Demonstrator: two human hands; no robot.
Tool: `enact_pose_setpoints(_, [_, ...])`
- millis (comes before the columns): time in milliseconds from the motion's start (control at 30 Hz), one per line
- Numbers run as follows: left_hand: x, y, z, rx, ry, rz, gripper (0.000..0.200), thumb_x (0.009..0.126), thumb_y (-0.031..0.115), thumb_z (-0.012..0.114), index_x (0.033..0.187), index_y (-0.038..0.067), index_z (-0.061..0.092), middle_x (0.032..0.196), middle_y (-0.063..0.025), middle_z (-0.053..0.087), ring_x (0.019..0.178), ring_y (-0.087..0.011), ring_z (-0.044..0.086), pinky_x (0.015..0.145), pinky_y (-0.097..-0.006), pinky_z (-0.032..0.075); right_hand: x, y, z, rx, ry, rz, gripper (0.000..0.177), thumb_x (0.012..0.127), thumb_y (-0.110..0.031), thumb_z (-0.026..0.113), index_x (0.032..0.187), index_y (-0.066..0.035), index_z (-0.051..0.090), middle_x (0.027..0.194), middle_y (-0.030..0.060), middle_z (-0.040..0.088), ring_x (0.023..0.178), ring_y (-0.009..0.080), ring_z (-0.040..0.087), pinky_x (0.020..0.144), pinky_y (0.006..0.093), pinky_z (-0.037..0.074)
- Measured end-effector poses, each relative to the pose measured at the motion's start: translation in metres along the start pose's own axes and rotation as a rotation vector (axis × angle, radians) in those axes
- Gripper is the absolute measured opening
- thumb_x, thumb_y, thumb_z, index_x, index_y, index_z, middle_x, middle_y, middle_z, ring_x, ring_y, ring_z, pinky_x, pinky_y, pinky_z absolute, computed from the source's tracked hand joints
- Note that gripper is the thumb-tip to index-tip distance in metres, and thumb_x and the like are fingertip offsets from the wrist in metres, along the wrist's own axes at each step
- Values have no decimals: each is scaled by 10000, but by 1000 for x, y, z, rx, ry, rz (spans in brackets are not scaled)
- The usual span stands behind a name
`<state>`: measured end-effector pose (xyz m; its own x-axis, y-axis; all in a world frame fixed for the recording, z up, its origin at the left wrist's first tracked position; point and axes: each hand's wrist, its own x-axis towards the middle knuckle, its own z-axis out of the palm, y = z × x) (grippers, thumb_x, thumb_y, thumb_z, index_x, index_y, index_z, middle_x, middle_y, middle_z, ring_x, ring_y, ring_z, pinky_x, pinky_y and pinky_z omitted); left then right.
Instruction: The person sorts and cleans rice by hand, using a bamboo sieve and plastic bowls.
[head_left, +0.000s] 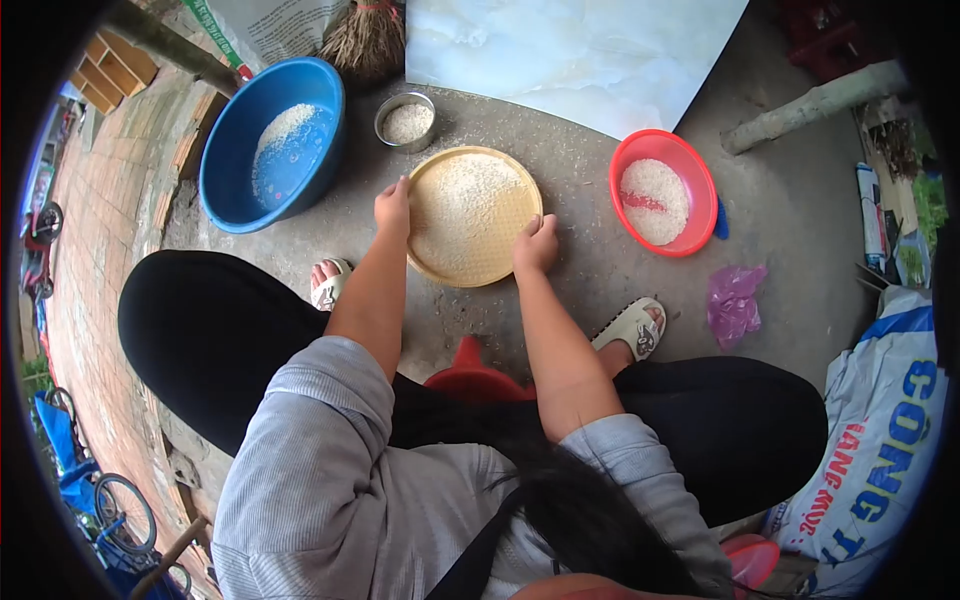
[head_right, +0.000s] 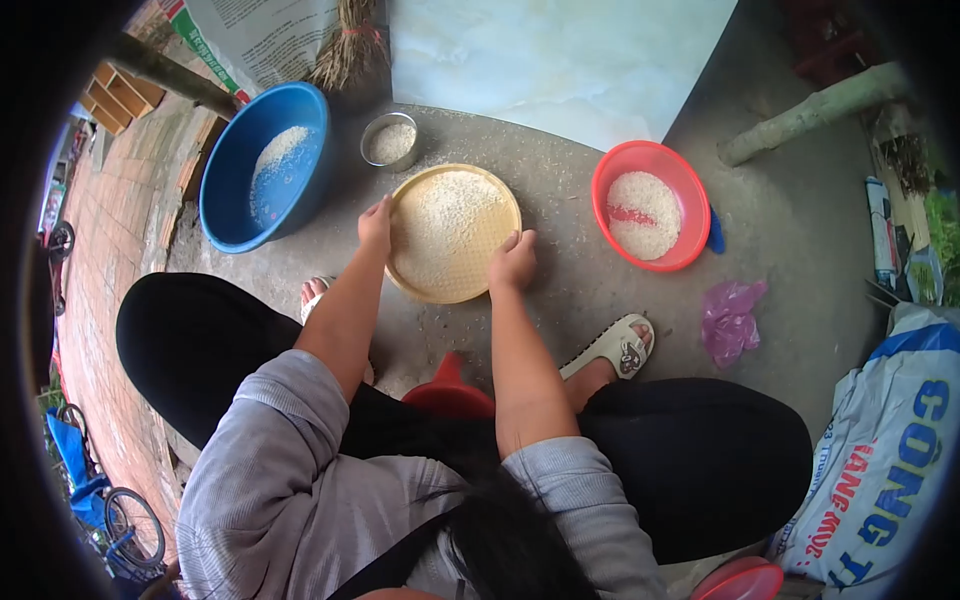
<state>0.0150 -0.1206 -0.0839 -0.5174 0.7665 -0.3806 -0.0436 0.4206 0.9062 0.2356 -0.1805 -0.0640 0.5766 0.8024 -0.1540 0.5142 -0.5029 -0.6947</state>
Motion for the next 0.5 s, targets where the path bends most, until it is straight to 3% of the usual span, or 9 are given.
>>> enact_pose_setpoints(100, [-11, 0, -17, 34, 91, -34, 384, 803, 347, 629, 962, -3, 645, 849, -91, 647, 760, -162, 579, 725, -309, 457, 9, 1, 0, 31, 19, -16, 206, 887, -255, 441, 915, -52, 465, 836, 208, 608, 801, 406, 582, 675, 483, 449])
enact_pose_setpoints(233, [-42, 0, 47, 84, 120, -37, 407, 798, 364, 630, 998, 10, 646, 894, -115, 652, 844, -185, 579, 795, -322, 439, 41, 31, -29, 106, 122, 92, 224, 889, -243, 439, 904, -24, 479, 844, 206, 607, 795, 389, 590, 676, 470, 457])
enact_pose_setpoints(300, [-45, 6, 63, 90, 13, 15, 407, 794, 367, 634, 994, 14, 652, 888, -108, 654, 829, -175, 582, 784, -306, 441, 42, 33, -47, -25, 205, 142, 220, 894, -230, 426, 900, -16, 474, 855, 205, 602, 803, 388, 586, 677, 473, 456])
enact_pose_setpoints(400, [-29, 28, 31, 30, -15, 33, 387, 796, 349, 634, 970, 4, 656, 863, -84, 655, 757, -150, 591, 720, -277, 457, 20, 8, -27, -88, 167, 58, 213, 894, -237, 417, 911, -29, 461, 859, 210, 593, 811, 400, 575, 677, 486, 444])
enact_pose_setpoints(500, [14, -2, -13, -19, 2, 21, 337, 815, 325, 616, 907, 4, 664, 808, -66, 645, 670, -130, 576, 645, -273, 461, 2, -4, -3, -43, 20, -42, 200, 888, -246, 433, 929, -51, 446, 850, 202, 599, 814, 400, 578, 682, 486, 445])
